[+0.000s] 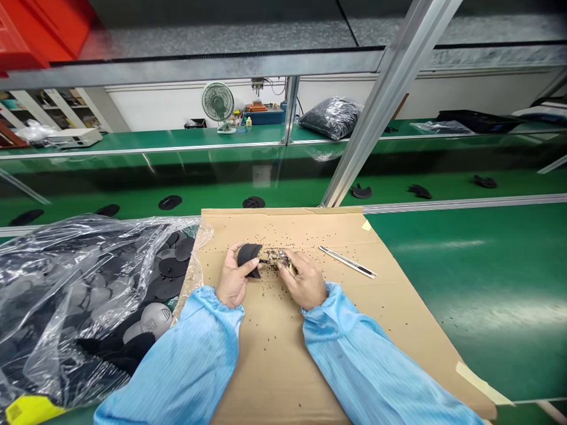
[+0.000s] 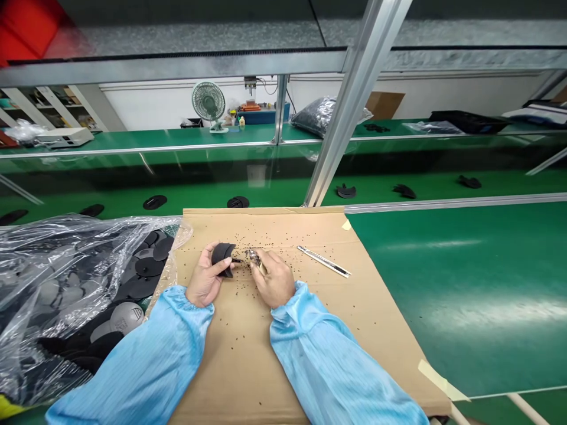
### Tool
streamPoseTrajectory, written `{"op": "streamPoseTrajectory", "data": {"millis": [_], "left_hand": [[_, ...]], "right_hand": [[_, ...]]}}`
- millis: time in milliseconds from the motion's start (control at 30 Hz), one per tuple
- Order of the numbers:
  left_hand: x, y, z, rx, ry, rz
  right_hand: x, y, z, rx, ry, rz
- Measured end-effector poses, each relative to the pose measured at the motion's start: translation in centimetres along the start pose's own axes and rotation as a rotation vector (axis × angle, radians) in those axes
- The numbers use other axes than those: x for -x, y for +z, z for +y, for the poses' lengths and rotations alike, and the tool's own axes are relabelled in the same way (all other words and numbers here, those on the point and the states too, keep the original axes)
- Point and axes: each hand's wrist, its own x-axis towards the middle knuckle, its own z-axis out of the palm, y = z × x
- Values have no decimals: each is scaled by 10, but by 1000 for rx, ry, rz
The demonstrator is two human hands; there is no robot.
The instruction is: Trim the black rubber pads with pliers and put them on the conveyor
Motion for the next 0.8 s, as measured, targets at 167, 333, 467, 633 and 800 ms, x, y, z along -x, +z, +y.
{"op": "streamPoseTrajectory", "data": {"millis": [167, 333, 467, 633, 800], "left_hand": [[-2, -1, 4, 96, -115, -21], [-2, -4, 6, 143, -222, -63], [0, -3, 7, 127, -234, -111], [-1, -1, 10, 123, -223, -77], [-3, -3, 10, 206, -315, -27]], "right_hand": [[-1, -1, 0, -28, -17, 18], [1, 0, -1, -38, -16, 3], [2, 0, -2, -45, -30, -2], [2, -2, -5, -43, -55, -54], [3, -1, -9, 5, -125, -131]]}}
